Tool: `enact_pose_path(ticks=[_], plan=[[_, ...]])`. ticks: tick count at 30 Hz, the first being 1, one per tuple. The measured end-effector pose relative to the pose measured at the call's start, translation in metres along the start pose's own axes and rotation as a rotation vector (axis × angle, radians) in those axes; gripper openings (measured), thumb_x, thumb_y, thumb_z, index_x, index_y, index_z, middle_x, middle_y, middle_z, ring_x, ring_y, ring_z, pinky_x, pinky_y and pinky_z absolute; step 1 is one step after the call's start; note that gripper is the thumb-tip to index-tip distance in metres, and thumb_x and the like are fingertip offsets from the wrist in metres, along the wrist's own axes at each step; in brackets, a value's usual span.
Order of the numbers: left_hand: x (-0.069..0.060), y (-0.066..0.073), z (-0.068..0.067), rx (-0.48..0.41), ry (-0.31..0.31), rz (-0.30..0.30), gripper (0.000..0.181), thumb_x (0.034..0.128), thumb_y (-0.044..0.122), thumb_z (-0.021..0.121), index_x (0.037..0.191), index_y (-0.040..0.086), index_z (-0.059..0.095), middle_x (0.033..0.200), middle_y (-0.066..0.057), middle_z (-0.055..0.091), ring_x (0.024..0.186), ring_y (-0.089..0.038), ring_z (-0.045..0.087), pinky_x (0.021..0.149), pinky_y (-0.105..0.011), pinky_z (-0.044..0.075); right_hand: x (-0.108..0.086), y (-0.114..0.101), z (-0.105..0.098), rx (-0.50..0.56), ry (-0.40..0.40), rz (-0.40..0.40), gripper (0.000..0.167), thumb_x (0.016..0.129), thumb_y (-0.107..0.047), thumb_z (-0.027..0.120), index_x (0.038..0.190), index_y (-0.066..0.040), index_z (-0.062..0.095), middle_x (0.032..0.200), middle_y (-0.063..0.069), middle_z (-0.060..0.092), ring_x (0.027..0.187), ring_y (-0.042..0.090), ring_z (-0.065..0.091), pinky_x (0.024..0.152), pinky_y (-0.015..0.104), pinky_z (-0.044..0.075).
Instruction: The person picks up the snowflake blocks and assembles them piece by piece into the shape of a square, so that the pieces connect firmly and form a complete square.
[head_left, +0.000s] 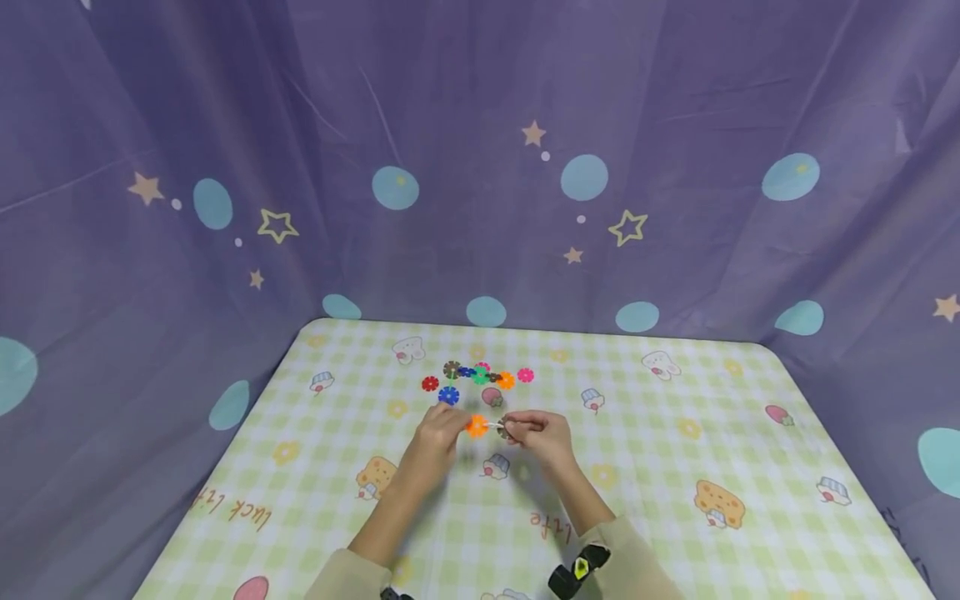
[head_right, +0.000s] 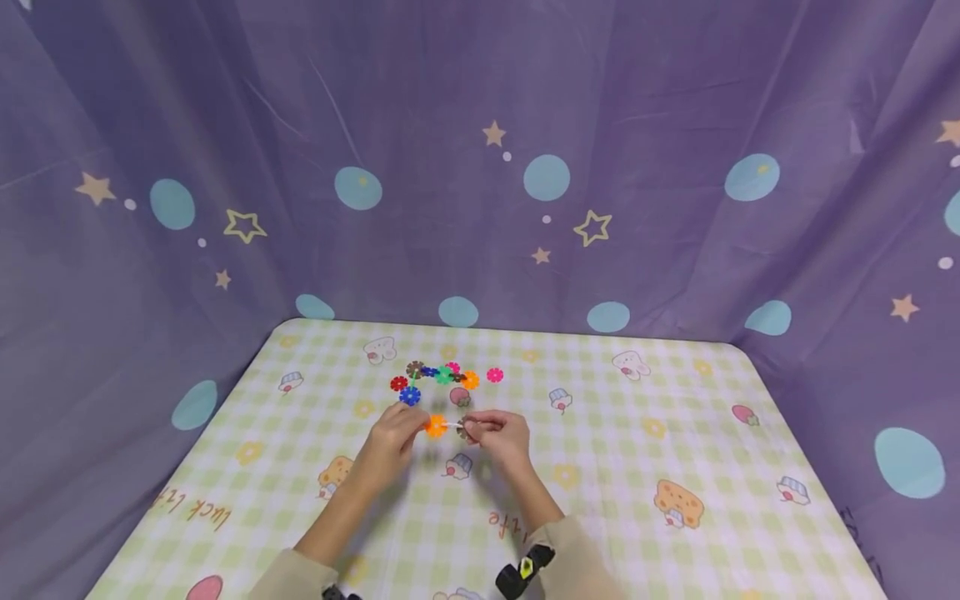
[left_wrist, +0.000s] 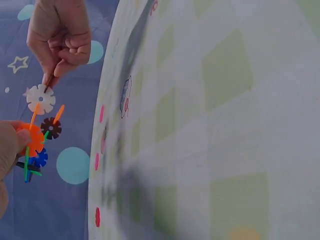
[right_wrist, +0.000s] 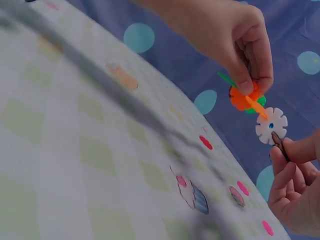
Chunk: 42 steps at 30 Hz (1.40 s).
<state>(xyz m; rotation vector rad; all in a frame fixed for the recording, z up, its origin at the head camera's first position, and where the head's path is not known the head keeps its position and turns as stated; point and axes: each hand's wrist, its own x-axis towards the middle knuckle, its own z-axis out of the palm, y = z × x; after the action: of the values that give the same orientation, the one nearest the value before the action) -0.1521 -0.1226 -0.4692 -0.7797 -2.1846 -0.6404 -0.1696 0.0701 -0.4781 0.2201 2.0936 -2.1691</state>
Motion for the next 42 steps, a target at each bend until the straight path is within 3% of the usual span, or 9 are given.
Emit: enact_pose_path(ticks=[5,11,16,20,26,31,34,39,42], plan=[[0.005,0.002,0.0,0.002,0.008,0.001,0.027,0.0673,-0.017,0.069,0.088,0.0,0.072,0.087,-0.012,0.075,0.084,-0.022,0.065,0.081,-0.026,0.057,-0.001,-0.002,0.0,0.019,0.004,0.007,0.019,0.08,0.003,0.071,0.099,0.008,0.071,0.077,0.008,0.075,0.056,0.009,0.066,0.059,0.025,0.057],[0.009,-0.005,-0.004,0.024,-0.029,0.036,0.022,0.0714,-0.012,0.071,0.089,0.002,0.073,0.09,-0.01,0.075,0.087,-0.022,0.067,0.086,-0.031,0.057,0.003,-0.002,-0.011,-0.006,-0.145,0.113,0.028,0.086,-0.009,0.07,0.109,0.006,0.068,0.084,0.005,0.075,0.067,0.01,0.069,0.072,0.03,0.061],[0.002,-0.009,-0.003,0.085,-0.024,0.114,0.019,0.0713,-0.008,0.071,0.087,0.003,0.073,0.087,-0.007,0.074,0.083,-0.019,0.066,0.081,-0.028,0.056,0.004,0.008,-0.016,-0.021,-0.23,0.168,0.032,0.088,-0.011,0.069,0.114,0.008,0.065,0.09,0.002,0.075,0.072,0.007,0.069,0.076,0.027,0.06],[-0.004,-0.011,0.002,0.094,-0.018,0.092,0.018,0.0717,-0.008,0.072,0.085,0.004,0.073,0.085,-0.006,0.074,0.081,-0.017,0.066,0.078,-0.028,0.056,0.004,0.012,-0.016,-0.008,-0.223,0.188,0.032,0.087,-0.008,0.069,0.115,0.008,0.065,0.092,0.003,0.075,0.073,0.007,0.068,0.078,0.027,0.06],[-0.009,-0.009,0.003,0.051,-0.05,-0.109,0.027,0.0725,0.0,0.078,0.098,0.005,0.072,0.097,-0.008,0.074,0.093,-0.021,0.068,0.089,-0.033,0.056,0.007,0.013,-0.008,0.02,-0.13,0.184,0.03,0.084,-0.006,0.071,0.111,0.007,0.067,0.089,0.003,0.075,0.071,0.008,0.069,0.074,0.026,0.06],[-0.012,0.002,0.006,-0.062,-0.017,-0.311,0.039,0.0739,0.004,0.079,0.112,0.003,0.068,0.109,-0.011,0.072,0.102,-0.025,0.066,0.093,-0.038,0.055,0.01,0.014,-0.004,0.095,-0.069,0.19,0.031,0.084,-0.005,0.071,0.112,0.007,0.066,0.09,0.004,0.075,0.073,0.009,0.069,0.073,0.024,0.06],[-0.012,0.01,0.014,-0.231,-0.026,-0.504,0.033,0.0771,0.005,0.077,0.109,0.003,0.069,0.104,-0.011,0.073,0.094,-0.024,0.068,0.085,-0.035,0.057,0.012,0.014,-0.001,0.165,-0.052,0.178,0.032,0.084,-0.004,0.07,0.114,0.008,0.065,0.089,0.002,0.074,0.075,0.009,0.069,0.074,0.023,0.06],[-0.007,0.016,0.028,-0.626,-0.064,-0.923,0.023,0.0846,0.012,0.073,0.105,0.002,0.07,0.1,-0.015,0.074,0.085,-0.016,0.071,0.075,-0.02,0.057,0.014,0.013,0.006,0.27,-0.031,0.17,0.032,0.083,0.002,0.07,0.113,0.009,0.065,0.083,-0.001,0.074,0.072,0.009,0.07,0.07,0.023,0.06],[-0.002,0.018,0.031,-0.77,-0.051,-1.12,0.027,0.0859,0.017,0.072,0.106,-0.001,0.07,0.1,-0.016,0.074,0.083,-0.01,0.07,0.077,-0.023,0.059,0.013,0.014,0.01,0.26,-0.023,0.168,0.031,0.082,0.001,0.071,0.112,0.007,0.067,0.083,-0.001,0.074,0.072,0.008,0.07,0.071,0.024,0.06]])
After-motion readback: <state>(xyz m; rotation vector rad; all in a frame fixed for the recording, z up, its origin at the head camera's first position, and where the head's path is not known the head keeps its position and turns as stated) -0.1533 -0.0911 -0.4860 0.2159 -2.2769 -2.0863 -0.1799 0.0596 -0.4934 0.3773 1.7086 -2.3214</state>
